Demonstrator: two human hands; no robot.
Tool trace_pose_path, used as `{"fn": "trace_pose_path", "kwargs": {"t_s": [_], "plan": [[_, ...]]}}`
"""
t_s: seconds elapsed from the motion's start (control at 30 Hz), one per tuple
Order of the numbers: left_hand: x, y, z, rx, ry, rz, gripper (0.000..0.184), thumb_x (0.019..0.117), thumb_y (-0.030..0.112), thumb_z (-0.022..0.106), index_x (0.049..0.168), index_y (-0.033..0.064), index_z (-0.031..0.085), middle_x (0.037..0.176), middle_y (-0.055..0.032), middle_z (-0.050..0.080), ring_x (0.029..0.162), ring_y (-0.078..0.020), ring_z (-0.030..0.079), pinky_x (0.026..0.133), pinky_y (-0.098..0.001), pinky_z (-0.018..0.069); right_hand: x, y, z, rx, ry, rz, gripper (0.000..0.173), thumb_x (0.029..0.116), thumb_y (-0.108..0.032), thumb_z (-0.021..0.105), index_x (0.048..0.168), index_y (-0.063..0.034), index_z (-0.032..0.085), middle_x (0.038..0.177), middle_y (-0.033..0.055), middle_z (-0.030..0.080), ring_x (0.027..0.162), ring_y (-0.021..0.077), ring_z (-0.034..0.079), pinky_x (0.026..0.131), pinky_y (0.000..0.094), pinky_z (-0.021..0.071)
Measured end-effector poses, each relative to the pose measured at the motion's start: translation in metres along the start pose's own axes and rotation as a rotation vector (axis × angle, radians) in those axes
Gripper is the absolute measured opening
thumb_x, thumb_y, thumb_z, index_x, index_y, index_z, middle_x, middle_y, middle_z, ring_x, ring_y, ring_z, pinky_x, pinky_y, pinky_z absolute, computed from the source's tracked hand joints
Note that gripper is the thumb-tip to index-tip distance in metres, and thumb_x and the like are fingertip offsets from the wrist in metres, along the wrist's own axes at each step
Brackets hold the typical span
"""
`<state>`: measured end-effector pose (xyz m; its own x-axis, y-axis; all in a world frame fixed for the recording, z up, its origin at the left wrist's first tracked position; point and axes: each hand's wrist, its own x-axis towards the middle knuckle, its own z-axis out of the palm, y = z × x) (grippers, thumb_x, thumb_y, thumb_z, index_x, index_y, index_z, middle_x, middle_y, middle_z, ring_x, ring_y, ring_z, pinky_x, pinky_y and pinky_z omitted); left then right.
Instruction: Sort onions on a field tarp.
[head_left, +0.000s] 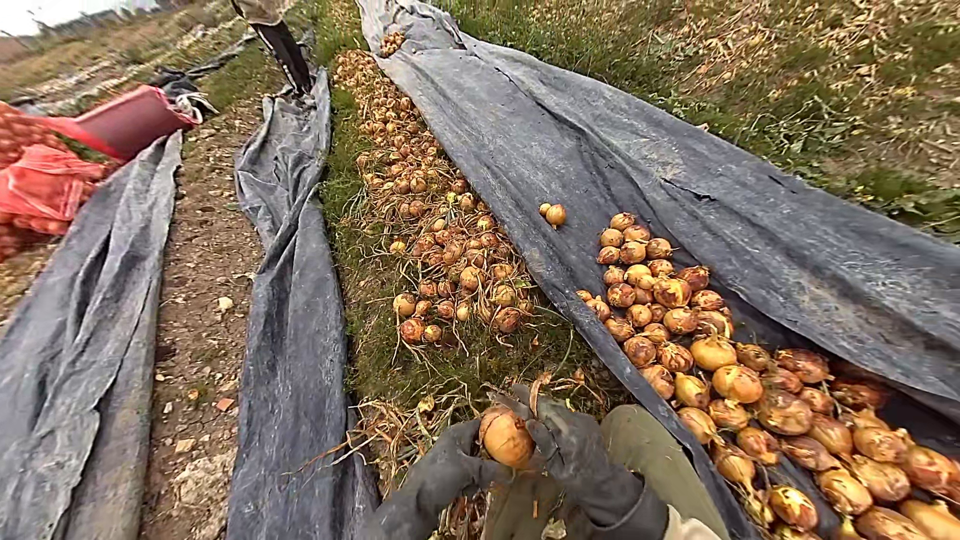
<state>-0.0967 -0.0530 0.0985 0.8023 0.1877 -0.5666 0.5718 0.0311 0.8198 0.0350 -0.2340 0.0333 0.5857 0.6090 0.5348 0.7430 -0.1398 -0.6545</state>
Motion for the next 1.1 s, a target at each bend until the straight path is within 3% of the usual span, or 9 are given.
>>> {"fn": "trace_pose_path", "kwargs": {"t_s": [0.13,0.33,0.47,0.53,0.67,0.73,0.83,0.93,1.1], "plan": [[0.008,0.015,-0.006,-0.023,0.220,-0.061,0.019,0.1007,0.014,0.066,0.115,0.0014,0.067,0.070,-0.0042,0.067,0.045,-0.0076,0.051,0.042,-0.0211,0.0408,-0.004,0.003,-0.018,0.128,-0.056,0.569,0.055,0.1095,-0.040,0.031,0.139,-0.0045,0.061,0.087,0.0098,0.070,0.069,0.0217,0.066,0.067,0.0453,0.0577],[0.007,0.058,0.016,0.266,0.234,0.038,0.019,0.1046,0.025,0.059,0.107,0.0094,0.070,0.074,-0.0001,0.066,0.056,-0.0096,0.058,0.054,-0.0258,0.0490,-0.034,0.001,-0.033,-0.105,-0.864,0.786,0.083,0.1002,-0.072,0.027,0.147,-0.0098,0.052,0.126,0.0225,0.066,0.121,0.0397,0.063,0.103,0.0610,0.0468],[0.002,0.069,0.030,0.678,0.124,0.044,0.035,0.1048,0.039,0.054,0.127,0.0176,0.070,0.111,-0.0007,0.073,0.097,-0.0122,0.071,0.093,-0.0378,0.0581,-0.030,-0.014,-0.025,0.279,-0.500,0.818,0.070,0.0987,-0.071,0.042,0.126,-0.0118,0.067,0.106,0.0108,0.071,0.098,0.0218,0.069,0.091,0.0451,0.0558],[0.011,0.060,0.044,0.840,0.015,0.024,0.038,0.1068,0.041,0.049,0.124,0.0166,0.071,0.116,-0.0037,0.072,0.105,-0.0173,0.070,0.099,-0.0437,0.0543,-0.032,-0.008,-0.013,0.472,-0.340,0.990,0.067,0.0974,-0.072,0.042,0.112,-0.0109,0.065,0.081,0.0066,0.062,0.065,0.0194,0.061,0.062,0.0416,0.0553],[0.024,0.059,0.069,1.060,-0.197,0.089,0.042,0.1080,0.040,0.046,0.119,0.0079,0.070,0.116,-0.0147,0.071,0.114,-0.0312,0.067,0.102,-0.0530,0.0503,-0.043,-0.011,-0.014,0.677,-0.289,1.252,0.066,0.0994,-0.073,0.033,0.114,-0.0120,0.054,0.066,0.0036,0.051,0.048,0.0181,0.051,0.047,0.0375,0.0502],[0.027,0.077,0.077,1.120,-0.300,0.056,0.046,0.1087,0.040,0.045,0.120,0.0029,0.069,0.119,-0.0212,0.070,0.118,-0.0391,0.065,0.103,-0.0591,0.0462,-0.035,-0.016,-0.029,0.582,-0.325,1.198,0.064,0.1027,-0.067,0.034,0.113,-0.0086,0.056,0.072,0.0041,0.056,0.052,0.0154,0.054,0.050,0.0348,0.0517],[0.038,0.101,0.052,1.188,-0.048,-0.154,0.047,0.1105,0.037,0.042,0.124,0.0022,0.069,0.127,-0.0214,0.069,0.124,-0.0394,0.063,0.106,-0.0584,0.0451,0.007,-0.012,-0.066,0.181,-0.385,0.821,0.068,0.1057,-0.056,0.036,0.112,0.0023,0.071,0.096,0.0170,0.071,0.090,0.0242,0.068,0.086,0.0435,0.0530],[0.037,0.105,0.006,1.104,0.329,-0.516,0.045,0.1103,0.032,0.040,0.138,0.0037,0.062,0.142,-0.0237,0.060,0.135,-0.0413,0.055,0.112,-0.0599,0.0407,0.036,0.033,-0.088,-0.083,-0.093,0.508,0.060,0.1051,-0.058,0.033,0.112,-0.0126,0.072,0.077,0.0054,0.067,0.068,0.0183,0.066,0.063,0.0430,0.0571],[0.044,0.059,-0.018,1.244,0.370,-0.437,0.047,0.1046,0.011,0.048,0.151,0.0069,0.051,0.158,-0.0263,0.042,0.148,-0.0459,0.036,0.121,-0.0593,0.0275,0.076,0.065,-0.107,-0.165,-0.141,0.721,0.061,0.1005,-0.062,0.047,0.142,-0.0187,0.060,0.095,0.0159,0.072,0.083,0.0336,0.070,0.075,0.0598,0.0553]]}}
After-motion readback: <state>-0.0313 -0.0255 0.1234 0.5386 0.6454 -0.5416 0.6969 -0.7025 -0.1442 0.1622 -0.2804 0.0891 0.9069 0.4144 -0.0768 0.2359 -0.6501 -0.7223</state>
